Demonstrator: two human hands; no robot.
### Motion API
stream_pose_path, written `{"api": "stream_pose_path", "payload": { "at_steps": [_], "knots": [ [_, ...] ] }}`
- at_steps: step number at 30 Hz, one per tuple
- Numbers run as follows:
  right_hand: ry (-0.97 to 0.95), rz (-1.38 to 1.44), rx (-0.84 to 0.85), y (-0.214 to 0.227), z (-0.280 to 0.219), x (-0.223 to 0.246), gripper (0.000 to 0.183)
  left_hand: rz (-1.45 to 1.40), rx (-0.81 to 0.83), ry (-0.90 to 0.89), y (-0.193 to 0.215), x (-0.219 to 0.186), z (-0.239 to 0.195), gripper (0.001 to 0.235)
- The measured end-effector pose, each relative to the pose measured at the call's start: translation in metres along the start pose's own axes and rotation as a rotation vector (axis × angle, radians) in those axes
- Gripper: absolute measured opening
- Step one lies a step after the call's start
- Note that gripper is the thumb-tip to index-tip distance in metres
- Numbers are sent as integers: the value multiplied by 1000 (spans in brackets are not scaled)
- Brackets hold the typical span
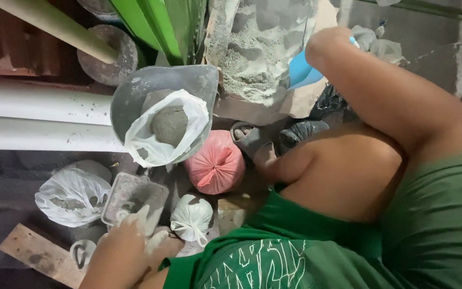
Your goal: The person scoops cement powder from a large sack using a blue scoop and pours it into a white plastic bag held open with the other hand. The person repeats this action multiple times to fill the bag.
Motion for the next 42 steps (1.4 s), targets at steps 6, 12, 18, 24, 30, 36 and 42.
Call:
{"api": "stream_pose_path", "payload": {
  "at_steps": [6, 12, 18, 24, 30, 36, 42],
  "knots": [
    [163, 47, -41, -17, 3, 22, 46, -81, 124, 106, 20, -9, -3, 83],
    [230, -36, 64, -25, 38, 30, 45, 22, 71, 36, 5, 0, 5, 80],
    [240, 77, 284, -68, 130, 38, 65, 9, 112, 35, -2, 6, 8, 84],
    [607, -414, -49, -53, 91, 25, 11, -129, 266, 150, 62, -31, -12, 54],
    [266, 350, -105, -8, 20, -15, 58, 36, 18, 44, -5, 11, 10, 76],
    [165, 203, -183, -21, 64, -12, 49, 10, 132, 8, -15, 16, 23, 77],
    [284, 359, -172, -23, 38, 32, 46, 124, 76, -3, -35, 31, 30, 80]
  ]
}}
Point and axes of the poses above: each hand's wrist, its own z-axis towards the middle knuckle, its own y-axis out of the back of the hand, x = y × z, the point moved 4 cm from there along z, towards the middle knuckle, and after that the axes turned 4 degrees about x, right-handed, at the moved point
